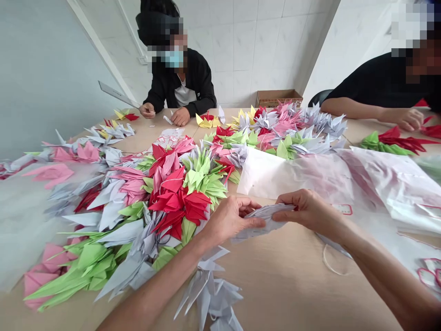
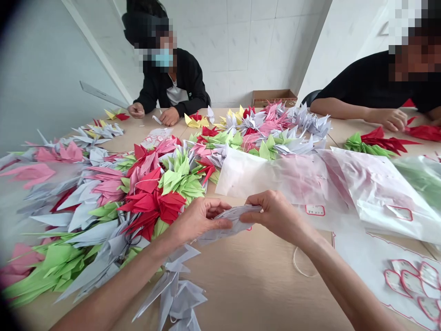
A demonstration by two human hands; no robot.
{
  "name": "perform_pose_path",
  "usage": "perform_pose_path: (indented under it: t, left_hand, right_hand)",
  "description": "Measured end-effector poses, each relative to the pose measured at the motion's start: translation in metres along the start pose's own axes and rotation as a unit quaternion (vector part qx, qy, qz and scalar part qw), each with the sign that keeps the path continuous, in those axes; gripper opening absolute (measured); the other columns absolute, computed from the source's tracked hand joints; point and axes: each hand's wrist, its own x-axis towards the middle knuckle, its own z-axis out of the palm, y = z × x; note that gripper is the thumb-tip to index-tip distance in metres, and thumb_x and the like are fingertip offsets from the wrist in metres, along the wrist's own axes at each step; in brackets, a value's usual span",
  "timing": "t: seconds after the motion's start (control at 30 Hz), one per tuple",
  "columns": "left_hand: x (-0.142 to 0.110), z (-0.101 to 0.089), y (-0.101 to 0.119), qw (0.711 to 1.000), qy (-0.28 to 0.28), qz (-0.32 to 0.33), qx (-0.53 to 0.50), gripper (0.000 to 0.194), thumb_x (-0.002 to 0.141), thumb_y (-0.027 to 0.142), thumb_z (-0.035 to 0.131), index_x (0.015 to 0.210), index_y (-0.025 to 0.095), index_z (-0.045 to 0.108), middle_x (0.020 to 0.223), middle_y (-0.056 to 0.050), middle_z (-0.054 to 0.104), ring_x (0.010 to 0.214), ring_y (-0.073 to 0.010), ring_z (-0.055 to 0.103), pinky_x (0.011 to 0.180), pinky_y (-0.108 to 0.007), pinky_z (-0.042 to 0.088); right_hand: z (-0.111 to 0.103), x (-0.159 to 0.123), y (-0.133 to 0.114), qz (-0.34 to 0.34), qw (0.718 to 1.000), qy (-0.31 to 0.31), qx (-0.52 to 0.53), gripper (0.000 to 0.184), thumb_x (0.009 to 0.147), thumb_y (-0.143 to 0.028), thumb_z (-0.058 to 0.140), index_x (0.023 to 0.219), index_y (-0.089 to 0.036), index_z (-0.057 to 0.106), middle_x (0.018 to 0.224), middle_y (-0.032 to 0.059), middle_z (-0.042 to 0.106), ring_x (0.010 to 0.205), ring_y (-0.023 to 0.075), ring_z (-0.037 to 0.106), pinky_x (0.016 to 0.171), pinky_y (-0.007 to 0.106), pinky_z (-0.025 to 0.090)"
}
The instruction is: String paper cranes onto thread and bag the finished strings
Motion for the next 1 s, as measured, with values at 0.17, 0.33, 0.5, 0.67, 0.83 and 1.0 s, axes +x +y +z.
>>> perform_pose_path:
  t: [0.17, 0.33, 0.5, 0.67, 0.83, 1.0]
  left_hand:
    - [0.0, 0.0, 0.001, 0.995, -0.005, -0.055, -0.084, 0.03, 0.059, 0.034, 0.077, 0.077, 0.012, 0.069, 0.073, -0.005, 0.069, 0.062, -0.0125, 0.059, 0.056, -0.021, 0.043]
    - [0.001, 0.001, 0.0, 0.99, -0.015, -0.066, -0.121, 0.035, 0.058, 0.033, 0.078, 0.083, 0.011, 0.069, 0.076, -0.005, 0.068, 0.063, -0.0115, 0.058, 0.058, -0.021, 0.043]
    - [0.005, 0.0, -0.004, 0.997, -0.011, -0.062, -0.044, 0.03, 0.062, 0.029, 0.076, 0.086, 0.012, 0.067, 0.08, -0.006, 0.069, 0.068, -0.0132, 0.06, 0.06, -0.022, 0.043]
    - [0.006, -0.005, -0.004, 0.997, -0.019, -0.066, -0.036, 0.032, 0.064, 0.03, 0.074, 0.09, 0.013, 0.065, 0.084, -0.005, 0.068, 0.072, -0.0135, 0.06, 0.063, -0.022, 0.043]
    - [0.003, -0.013, 0.007, 0.995, -0.061, -0.052, -0.052, 0.03, 0.067, 0.03, 0.072, 0.092, 0.015, 0.063, 0.088, -0.003, 0.067, 0.078, -0.0137, 0.06, 0.066, -0.021, 0.042]
    - [0.002, -0.014, 0.007, 0.993, -0.07, -0.072, -0.056, 0.038, 0.069, 0.033, 0.07, 0.101, 0.016, 0.06, 0.094, -0.004, 0.066, 0.081, -0.0143, 0.06, 0.069, -0.023, 0.043]
  right_hand:
    - [0.002, 0.0, 0.004, -0.007, 0.99, -0.055, 0.129, 0.024, 0.07, -0.039, 0.064, 0.064, -0.015, 0.06, 0.055, -0.0037, 0.047, 0.052, 0.0085, 0.038, 0.049, 0.023, 0.025]
    - [0.004, 0.002, 0.005, -0.013, 0.983, -0.067, 0.171, 0.025, 0.07, -0.038, 0.065, 0.066, -0.015, 0.06, 0.057, -0.0032, 0.049, 0.054, 0.0088, 0.04, 0.05, 0.022, 0.027]
    - [-0.02, -0.007, 0.001, -0.034, 0.999, -0.001, 0.041, 0.027, 0.074, -0.041, 0.062, 0.084, -0.018, 0.068, 0.07, -0.0005, 0.061, 0.063, 0.0122, 0.051, 0.054, 0.023, 0.034]
    - [-0.068, -0.038, 0.012, 0.011, 0.991, 0.126, -0.033, 0.035, 0.081, -0.05, 0.051, 0.088, -0.019, 0.066, 0.076, 0.0022, 0.062, 0.065, 0.0141, 0.051, 0.055, 0.024, 0.036]
    - [-0.063, -0.086, 0.027, 0.071, 0.975, 0.092, -0.188, 0.027, 0.081, -0.046, 0.054, 0.074, -0.023, 0.066, 0.066, -0.0001, 0.062, 0.056, 0.014, 0.051, 0.053, 0.026, 0.036]
    - [0.014, -0.129, 0.044, 0.099, 0.954, 0.199, -0.202, 0.03, 0.082, -0.05, 0.05, 0.083, -0.026, 0.067, 0.082, 0.0033, 0.065, 0.055, 0.0155, 0.056, 0.051, 0.028, 0.04]
